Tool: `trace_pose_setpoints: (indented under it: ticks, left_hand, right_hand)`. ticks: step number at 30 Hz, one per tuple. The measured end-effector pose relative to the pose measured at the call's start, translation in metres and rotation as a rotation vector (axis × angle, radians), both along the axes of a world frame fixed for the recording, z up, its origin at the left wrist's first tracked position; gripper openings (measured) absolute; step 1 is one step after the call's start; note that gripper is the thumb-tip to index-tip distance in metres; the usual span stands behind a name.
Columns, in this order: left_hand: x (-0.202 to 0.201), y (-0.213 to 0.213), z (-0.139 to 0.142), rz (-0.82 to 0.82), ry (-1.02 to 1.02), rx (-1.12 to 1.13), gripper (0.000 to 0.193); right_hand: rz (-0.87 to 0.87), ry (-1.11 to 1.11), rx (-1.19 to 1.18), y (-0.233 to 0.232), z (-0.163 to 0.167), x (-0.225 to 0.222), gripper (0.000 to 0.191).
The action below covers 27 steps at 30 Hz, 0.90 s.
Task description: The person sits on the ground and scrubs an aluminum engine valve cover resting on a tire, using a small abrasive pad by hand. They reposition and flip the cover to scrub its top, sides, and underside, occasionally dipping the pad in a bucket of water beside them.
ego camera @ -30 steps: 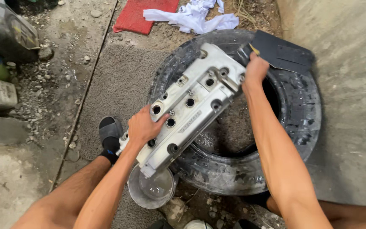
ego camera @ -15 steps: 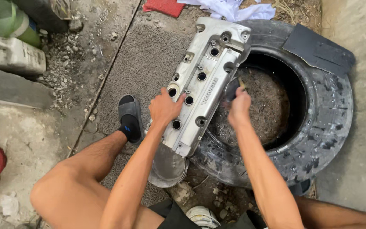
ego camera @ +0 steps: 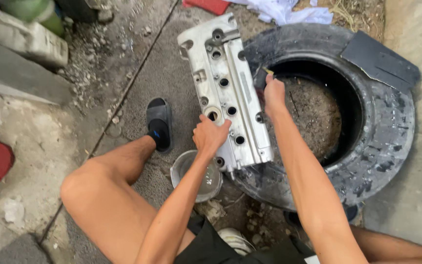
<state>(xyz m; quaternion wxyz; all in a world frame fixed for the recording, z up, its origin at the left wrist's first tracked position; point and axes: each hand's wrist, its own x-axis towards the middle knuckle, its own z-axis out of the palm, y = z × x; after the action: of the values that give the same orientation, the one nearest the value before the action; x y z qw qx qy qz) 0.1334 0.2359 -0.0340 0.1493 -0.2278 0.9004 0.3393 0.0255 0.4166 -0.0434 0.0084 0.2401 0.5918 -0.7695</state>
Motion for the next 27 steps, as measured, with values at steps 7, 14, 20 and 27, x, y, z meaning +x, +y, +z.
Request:
trace_pose_setpoints:
  ticks: [7,14,20,27]
  left_hand:
    - [0.007,-0.003,-0.022,0.138,0.32,0.281,0.107]
    - [0.018,0.0,-0.03,0.15,0.272,0.293,0.117]
    - [0.039,0.009,-0.029,0.136,0.257,0.31,0.118]
    - [0.036,0.01,-0.047,0.12,0.415,0.258,0.101]
  right_hand:
    - [0.099,0.055,0.111,0.023,-0.003,0.04,0.044]
    - [0.07,0.139,0.366,0.013,-0.034,0.072,0.038]
    - [0.021,0.265,0.531,0.029,-0.029,0.083,0.03]
    - [0.119,0.352,0.516,0.024,-0.008,0.084,0.02]
